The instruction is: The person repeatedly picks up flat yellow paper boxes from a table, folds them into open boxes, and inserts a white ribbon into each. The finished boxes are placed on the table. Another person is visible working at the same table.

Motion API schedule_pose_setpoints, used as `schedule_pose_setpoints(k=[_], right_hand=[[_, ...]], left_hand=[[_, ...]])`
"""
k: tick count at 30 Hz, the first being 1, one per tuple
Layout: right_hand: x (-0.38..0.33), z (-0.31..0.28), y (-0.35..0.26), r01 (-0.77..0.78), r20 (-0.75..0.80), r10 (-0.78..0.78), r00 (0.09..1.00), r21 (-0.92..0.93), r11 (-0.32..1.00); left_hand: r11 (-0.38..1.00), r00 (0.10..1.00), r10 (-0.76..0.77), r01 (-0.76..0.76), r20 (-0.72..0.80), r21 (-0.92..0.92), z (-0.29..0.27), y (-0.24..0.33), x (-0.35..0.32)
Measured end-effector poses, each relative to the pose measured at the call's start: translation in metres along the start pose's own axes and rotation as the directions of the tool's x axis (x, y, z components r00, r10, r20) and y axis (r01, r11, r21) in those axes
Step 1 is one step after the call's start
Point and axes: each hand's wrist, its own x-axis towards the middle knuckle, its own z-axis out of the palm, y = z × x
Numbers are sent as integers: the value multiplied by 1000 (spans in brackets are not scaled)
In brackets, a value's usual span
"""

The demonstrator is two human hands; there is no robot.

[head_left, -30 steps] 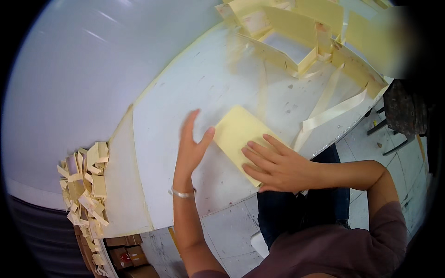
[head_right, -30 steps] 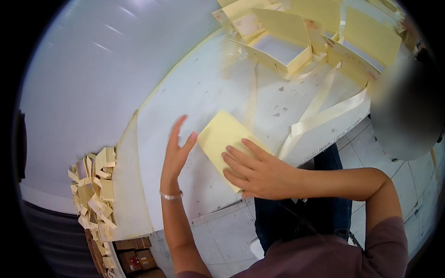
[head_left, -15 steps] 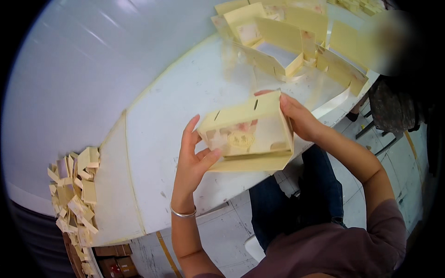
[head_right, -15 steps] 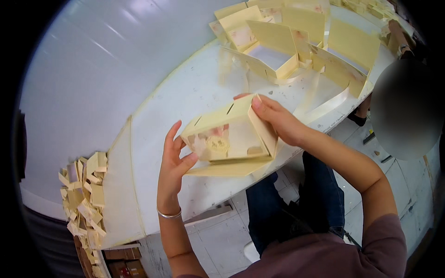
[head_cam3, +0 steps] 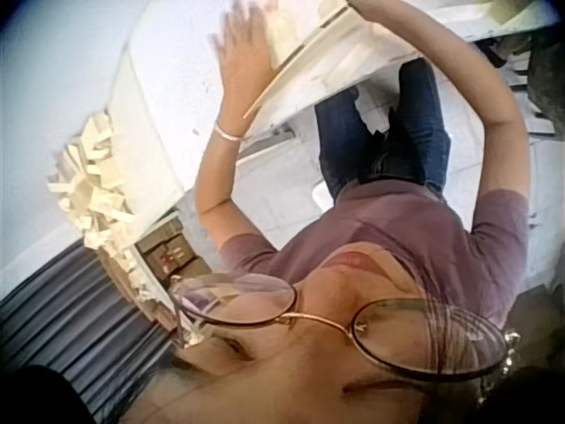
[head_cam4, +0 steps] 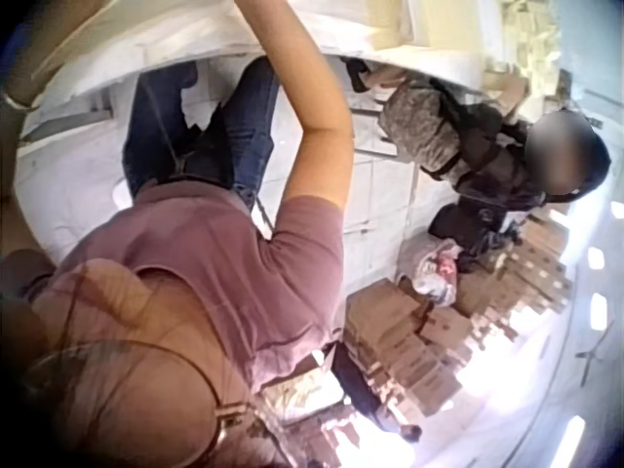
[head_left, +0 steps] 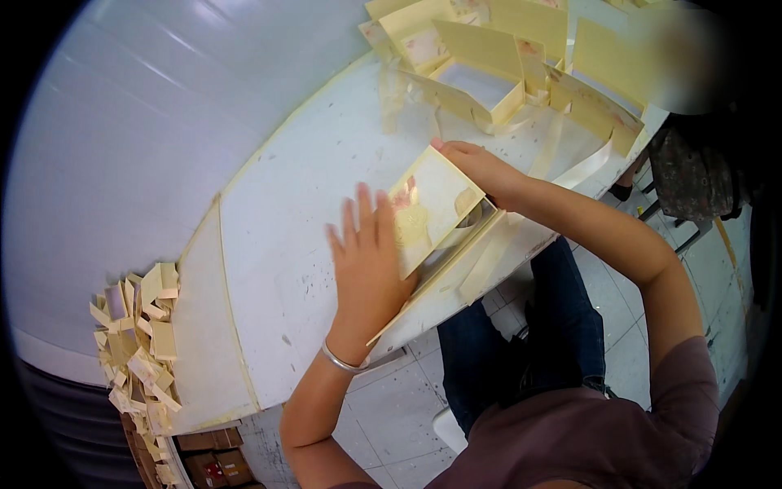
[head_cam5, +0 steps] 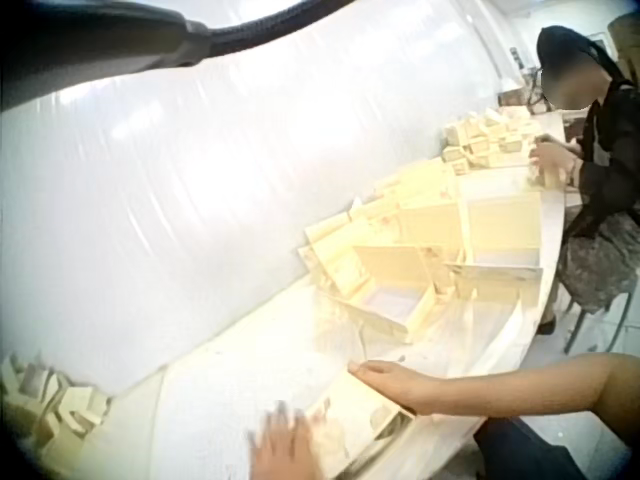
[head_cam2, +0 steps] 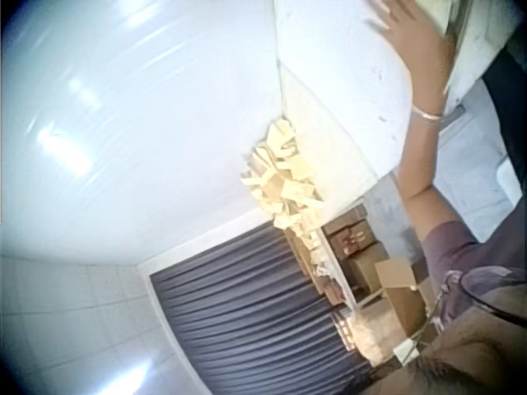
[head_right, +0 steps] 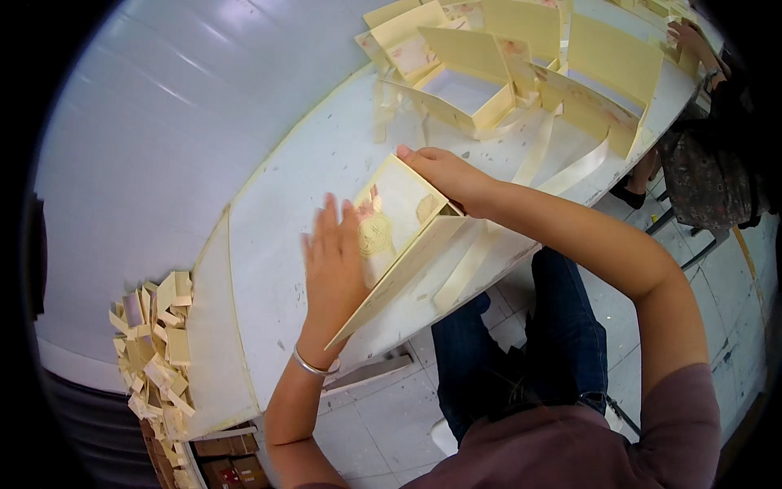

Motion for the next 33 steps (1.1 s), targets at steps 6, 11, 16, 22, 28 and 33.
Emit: schedule_pose_setpoints(k=[6,11,16,22,28,33], right_hand=[[-29,-13,-52,463,319,-359,877,-364,808],[-51,-16,-107,501,793,391,467,-602,622],[-114,8,-111,761,756,139,640,-600,-246],[-127,-22,-75,572,821,148,551,-242,-784],[-94,-110,-40,561,771,-119,626,-551,-618],[-66,-86,-68,425,366,377,851,-902,-83]], left_hand=[[978,999,6,4,50,-210,-4,10,6],[964,979,50,4,198,-266,-27,25,16],[726,704,-17,497,710,-475,-54,-18,56],[202,588,53,785,807,-585,-44,-47,68],[-294,643,22,736,766,-610,9,-56,22],[-399,710,9,649,705,-648,8,-36,7]])
